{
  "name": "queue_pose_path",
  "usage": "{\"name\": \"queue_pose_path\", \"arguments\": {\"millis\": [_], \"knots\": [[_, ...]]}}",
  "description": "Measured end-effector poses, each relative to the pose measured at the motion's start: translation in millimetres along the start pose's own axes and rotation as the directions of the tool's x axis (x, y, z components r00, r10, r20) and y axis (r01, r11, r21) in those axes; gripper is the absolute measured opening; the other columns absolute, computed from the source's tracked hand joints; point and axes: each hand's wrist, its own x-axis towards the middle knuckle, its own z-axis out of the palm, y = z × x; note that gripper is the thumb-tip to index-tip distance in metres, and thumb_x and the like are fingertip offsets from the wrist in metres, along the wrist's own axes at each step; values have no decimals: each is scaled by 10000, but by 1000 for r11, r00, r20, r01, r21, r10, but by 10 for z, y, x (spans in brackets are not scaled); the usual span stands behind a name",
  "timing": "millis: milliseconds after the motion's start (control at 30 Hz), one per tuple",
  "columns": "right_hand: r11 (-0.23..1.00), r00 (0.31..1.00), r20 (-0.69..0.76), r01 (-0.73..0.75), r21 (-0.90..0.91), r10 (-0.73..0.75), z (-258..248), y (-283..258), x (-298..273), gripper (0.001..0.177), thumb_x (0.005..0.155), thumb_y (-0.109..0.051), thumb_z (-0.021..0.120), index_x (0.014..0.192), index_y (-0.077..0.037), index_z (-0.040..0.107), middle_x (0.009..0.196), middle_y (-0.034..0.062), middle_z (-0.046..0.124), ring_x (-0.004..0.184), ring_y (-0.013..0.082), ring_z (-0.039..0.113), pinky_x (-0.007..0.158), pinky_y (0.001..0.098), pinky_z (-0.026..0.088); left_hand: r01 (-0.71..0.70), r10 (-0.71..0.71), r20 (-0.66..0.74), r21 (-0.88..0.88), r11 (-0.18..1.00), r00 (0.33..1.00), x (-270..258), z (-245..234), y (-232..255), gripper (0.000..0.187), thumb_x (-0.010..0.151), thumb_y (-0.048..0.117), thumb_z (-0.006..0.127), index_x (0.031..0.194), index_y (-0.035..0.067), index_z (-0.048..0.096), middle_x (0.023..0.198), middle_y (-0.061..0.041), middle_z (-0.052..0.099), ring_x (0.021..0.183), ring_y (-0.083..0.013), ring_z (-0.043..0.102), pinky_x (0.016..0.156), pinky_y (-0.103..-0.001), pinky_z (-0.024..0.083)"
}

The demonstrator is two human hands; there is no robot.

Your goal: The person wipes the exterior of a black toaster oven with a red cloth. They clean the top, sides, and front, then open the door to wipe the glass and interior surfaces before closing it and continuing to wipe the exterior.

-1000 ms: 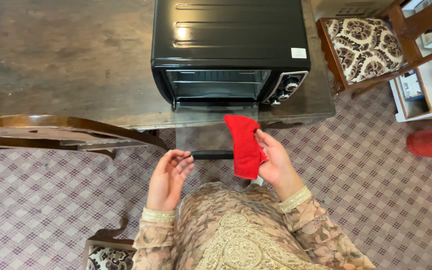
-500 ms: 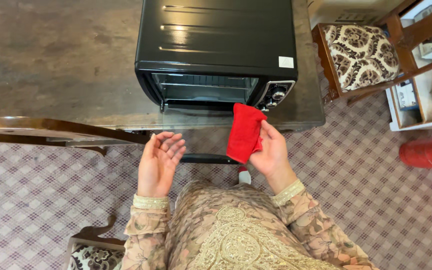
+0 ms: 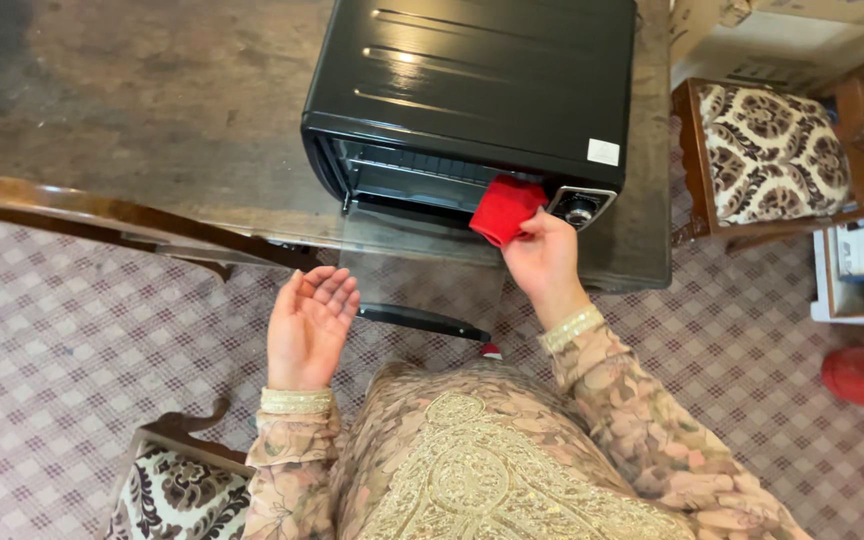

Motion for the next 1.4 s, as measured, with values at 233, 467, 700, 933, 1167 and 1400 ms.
{"name": "queue_pose_path", "arguments": {"millis": [233, 467, 700, 933, 1167, 1400], "knots": [[999, 996, -79, -32, -31, 29, 67, 292, 590, 358, 941, 85, 508, 1276, -40, 507, 1372, 178, 542, 1313, 357, 523, 1182, 553, 384, -109, 106, -57, -56, 992, 993, -129, -205, 124, 332, 1070, 328, 463, 1103, 32, 610, 1137, -126, 654, 1085, -255, 610, 1017, -417, 487], [964, 964, 37, -265, 23, 264, 186, 672, 828, 493, 879, 159, 485, 1347, 5, 503, 1456, 201, 523, 1386, 390, 488, 1227, 563, 355, -98, 95, -47, -52, 994, 994, -107, -203, 173, 325, 1067, 321, 466, 1100, 34, 613, 1124, -122, 663, 1074, -250, 616, 1006, -414, 494], [988, 991, 60, -110, -106, 117, -188, 274, 688, 767, 685, 215, 458, 1372, -111, 557, 1461, 125, 537, 1413, 337, 454, 1219, 540, 318, -38, 36, -22, -70, 997, 999, 87, -208, 43, 317, 1067, 317, 475, 1086, 31, 611, 1115, -122, 662, 1067, -250, 623, 995, -411, 499], [993, 995, -55, -91, -79, 87, -350, 375, 912, 742, 742, 265, 472, 1338, -171, 546, 1381, 118, 565, 1359, 324, 497, 1233, 525, 352, 3, -10, -82, -84, 996, 997, -3, -353, -166, 300, 1056, 299, 475, 1070, 29, 605, 1090, -124, 661, 1039, -246, 619, 979, -407, 499], [968, 977, 22, -205, -148, 211, -80, 1038, 1199, 754, 755, 255, 490, 1360, -189, 558, 1436, 108, 549, 1371, 319, 499, 1207, 535, 353, -24, 1, -155, -148, 989, 988, -232, -738, -13, 270, 1045, 273, 473, 1060, 36, 600, 1080, -114, 661, 1037, -243, 616, 983, -404, 496], [944, 945, 68, -313, -102, 321, 329, 1725, 1406, 765, 771, 248, 485, 1409, -173, 485, 1477, 126, 491, 1403, 356, 462, 1198, 604, 342, -83, 45, -224, -164, 983, 974, -421, -963, 203, 259, 1050, 269, 475, 1054, 41, 597, 1070, -99, 649, 1021, -235, 603, 966, -404, 488]]}}
